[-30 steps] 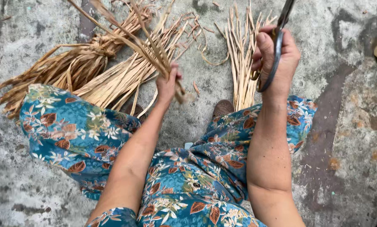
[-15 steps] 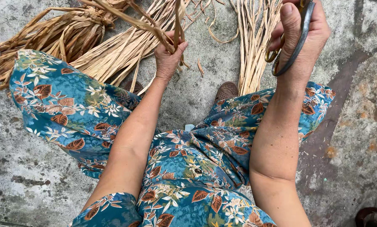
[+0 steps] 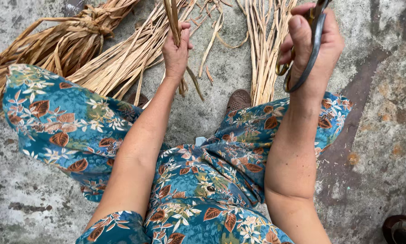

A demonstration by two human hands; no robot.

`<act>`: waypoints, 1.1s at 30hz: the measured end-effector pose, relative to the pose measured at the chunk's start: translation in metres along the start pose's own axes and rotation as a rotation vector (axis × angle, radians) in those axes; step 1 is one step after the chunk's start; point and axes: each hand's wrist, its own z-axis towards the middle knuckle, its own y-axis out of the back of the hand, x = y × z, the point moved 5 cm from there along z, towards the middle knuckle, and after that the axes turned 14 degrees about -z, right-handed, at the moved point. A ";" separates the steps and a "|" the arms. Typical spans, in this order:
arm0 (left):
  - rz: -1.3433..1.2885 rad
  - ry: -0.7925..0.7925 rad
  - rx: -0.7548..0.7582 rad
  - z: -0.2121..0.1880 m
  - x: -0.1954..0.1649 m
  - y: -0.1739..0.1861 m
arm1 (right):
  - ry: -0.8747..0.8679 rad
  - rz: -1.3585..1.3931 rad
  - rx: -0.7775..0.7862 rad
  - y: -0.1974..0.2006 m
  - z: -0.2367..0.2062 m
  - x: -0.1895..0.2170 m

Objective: The person sits on a concrete floor and uses shears to trim dried plant stalks. They repeatedly pick up stalks, cut off the ends, and place the trimmed pieces into a growing pile.

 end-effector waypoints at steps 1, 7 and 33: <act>0.018 0.035 -0.029 0.008 0.001 -0.003 | -0.012 0.012 0.002 0.002 -0.003 0.005; 0.176 0.189 -0.067 0.048 0.024 -0.030 | -0.077 -0.010 -0.077 0.015 -0.022 0.032; 0.512 0.767 0.121 0.037 0.169 -0.047 | -0.319 -0.050 -0.223 0.035 -0.040 0.036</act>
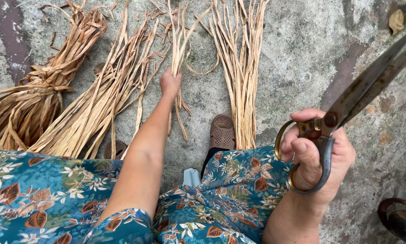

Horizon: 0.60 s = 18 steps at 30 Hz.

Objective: The person sits on a concrete floor and uses shears to trim dried plant stalks. They repeatedly pick up stalks, cut off the ends, and place the trimmed pieces into a growing pile.

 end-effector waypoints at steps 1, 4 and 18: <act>-0.125 -0.068 -0.026 -0.004 -0.007 0.008 | -0.001 0.005 0.003 -0.001 0.000 0.000; -0.436 -0.336 -0.071 -0.020 -0.026 0.039 | 0.022 0.001 0.020 -0.002 0.001 0.000; -0.723 -0.564 -0.030 -0.118 -0.024 0.087 | 0.186 0.004 0.123 -0.016 0.007 0.000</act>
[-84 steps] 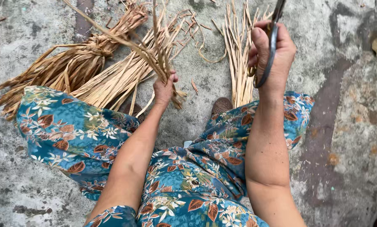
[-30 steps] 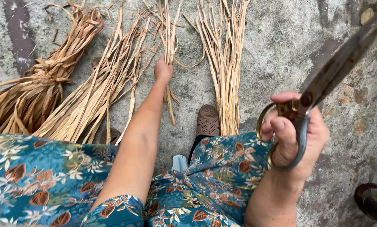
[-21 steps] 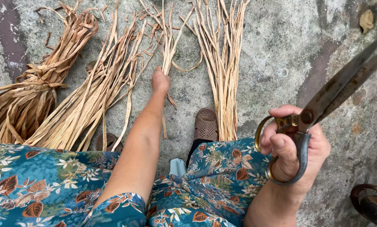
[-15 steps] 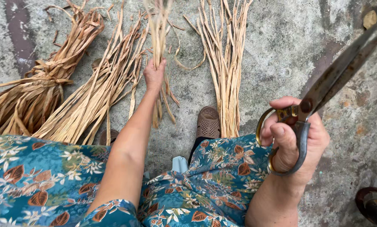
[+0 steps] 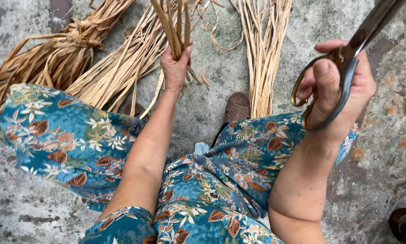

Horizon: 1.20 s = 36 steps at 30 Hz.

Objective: The person sits on a concrete floor and uses shears to trim dried plant stalks. They repeatedly pick up stalks, cut off the ends, and place the trimmed pieces into a growing pile.

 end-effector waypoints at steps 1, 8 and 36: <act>-0.038 -0.079 0.043 -0.002 -0.006 -0.001 | 0.016 0.004 0.005 -0.001 0.002 -0.001; -0.006 -0.224 0.121 -0.007 -0.021 0.001 | 0.072 0.001 0.010 -0.007 0.011 -0.015; 0.095 0.059 0.385 -0.057 -0.052 -0.044 | -0.197 -0.080 0.077 -0.117 0.023 -0.075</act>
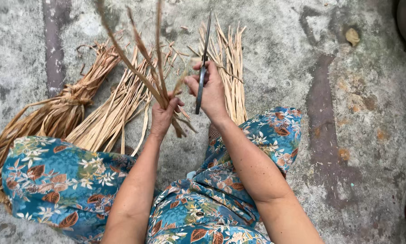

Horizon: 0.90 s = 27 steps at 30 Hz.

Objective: The person sits on a concrete floor and uses shears to trim dried plant stalks. They repeatedly pick up stalks, cut off the ends, and place the trimmed pieces into a growing pile.

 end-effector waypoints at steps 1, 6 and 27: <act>-0.034 -0.015 -0.002 0.001 -0.005 0.002 | -0.017 -0.021 0.010 -0.001 0.001 -0.002; -0.089 -0.040 0.023 -0.001 -0.017 0.008 | -0.026 -0.029 0.056 -0.003 0.002 -0.006; -0.145 0.069 0.087 0.008 -0.043 0.014 | 0.123 -0.193 0.364 -0.058 -0.019 -0.009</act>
